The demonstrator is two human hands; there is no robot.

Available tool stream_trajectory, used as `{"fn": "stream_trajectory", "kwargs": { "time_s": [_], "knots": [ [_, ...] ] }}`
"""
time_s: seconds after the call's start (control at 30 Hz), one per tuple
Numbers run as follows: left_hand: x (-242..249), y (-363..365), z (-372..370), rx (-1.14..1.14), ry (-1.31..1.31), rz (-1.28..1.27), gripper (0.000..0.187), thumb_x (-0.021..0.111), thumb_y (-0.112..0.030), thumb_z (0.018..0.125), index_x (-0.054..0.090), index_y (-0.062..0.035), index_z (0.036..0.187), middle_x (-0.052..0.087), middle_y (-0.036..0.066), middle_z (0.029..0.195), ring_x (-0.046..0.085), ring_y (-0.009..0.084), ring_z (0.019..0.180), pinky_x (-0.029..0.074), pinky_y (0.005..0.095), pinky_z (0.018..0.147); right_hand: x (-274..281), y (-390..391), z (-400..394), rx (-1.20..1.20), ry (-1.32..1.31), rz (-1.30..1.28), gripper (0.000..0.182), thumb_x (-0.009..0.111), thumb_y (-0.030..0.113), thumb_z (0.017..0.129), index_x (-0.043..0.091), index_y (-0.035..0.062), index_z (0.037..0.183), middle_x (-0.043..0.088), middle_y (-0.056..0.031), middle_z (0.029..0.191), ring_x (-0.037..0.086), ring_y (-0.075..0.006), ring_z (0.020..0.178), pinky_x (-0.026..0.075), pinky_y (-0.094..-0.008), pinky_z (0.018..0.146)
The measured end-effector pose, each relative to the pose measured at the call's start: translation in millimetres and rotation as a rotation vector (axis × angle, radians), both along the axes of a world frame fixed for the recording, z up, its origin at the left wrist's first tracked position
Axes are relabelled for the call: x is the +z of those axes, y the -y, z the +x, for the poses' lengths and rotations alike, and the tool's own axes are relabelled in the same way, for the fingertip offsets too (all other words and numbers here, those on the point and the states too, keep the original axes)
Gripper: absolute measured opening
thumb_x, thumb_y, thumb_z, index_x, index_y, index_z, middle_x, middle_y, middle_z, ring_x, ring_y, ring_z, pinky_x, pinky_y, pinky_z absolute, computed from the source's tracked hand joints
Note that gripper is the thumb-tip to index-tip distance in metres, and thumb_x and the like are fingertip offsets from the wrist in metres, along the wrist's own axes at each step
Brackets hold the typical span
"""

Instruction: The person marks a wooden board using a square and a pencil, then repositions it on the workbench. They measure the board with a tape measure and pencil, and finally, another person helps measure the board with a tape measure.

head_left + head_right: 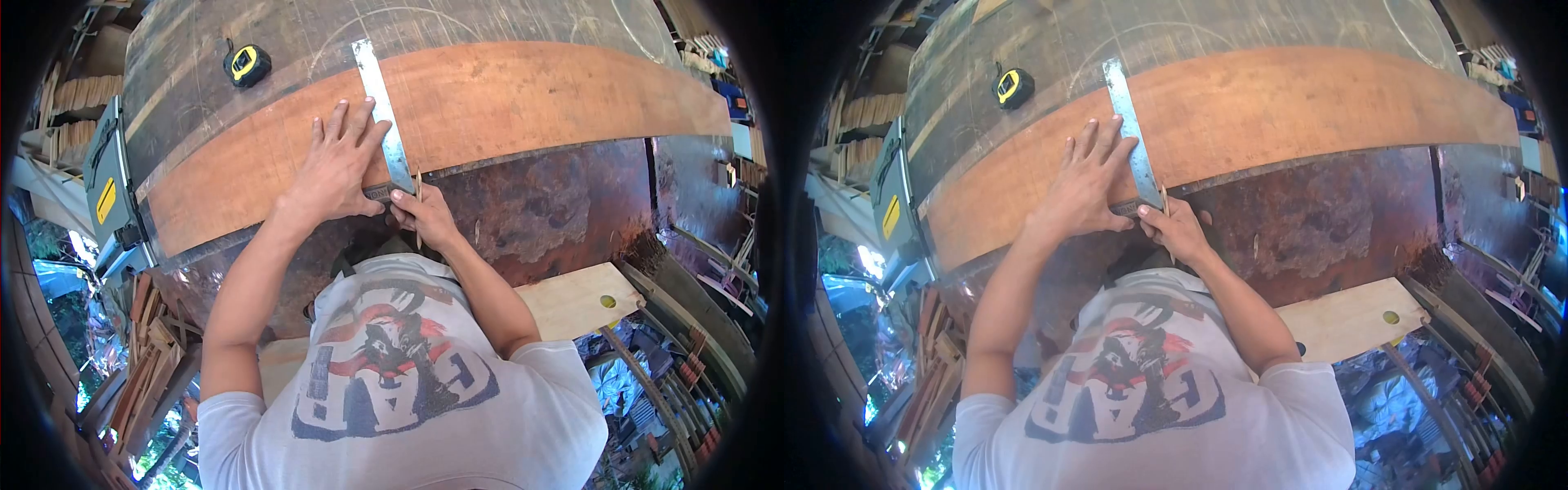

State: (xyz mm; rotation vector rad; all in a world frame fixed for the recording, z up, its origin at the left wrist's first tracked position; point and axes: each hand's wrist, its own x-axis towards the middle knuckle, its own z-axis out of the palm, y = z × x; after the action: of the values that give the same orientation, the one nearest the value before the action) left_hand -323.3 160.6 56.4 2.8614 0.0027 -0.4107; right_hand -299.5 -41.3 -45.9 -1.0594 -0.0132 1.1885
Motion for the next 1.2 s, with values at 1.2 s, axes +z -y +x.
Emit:
{"fn": "stream_trajectory", "kwargs": {
  "time_s": [1.2],
  "knots": [
    [7, 1, 7, -0.011, -0.084, 0.031, 0.117, 0.094, -0.038, 0.055, 0.035, -0.0121, 0.153, 0.017, 0.018, 0.165, 0.017, 0.0493, 0.150, 0.027, 0.0694, 0.117, 11, 1, 8, 0.072, 0.032, -0.070, 0.026, 0.062, 0.027, 0.101, 0.062, 0.0046, 0.088, 0.056, -0.0001, 0.070, 0.046, -0.0067, 0.059, 0.035, -0.0243, 0.051]
  ]
}}
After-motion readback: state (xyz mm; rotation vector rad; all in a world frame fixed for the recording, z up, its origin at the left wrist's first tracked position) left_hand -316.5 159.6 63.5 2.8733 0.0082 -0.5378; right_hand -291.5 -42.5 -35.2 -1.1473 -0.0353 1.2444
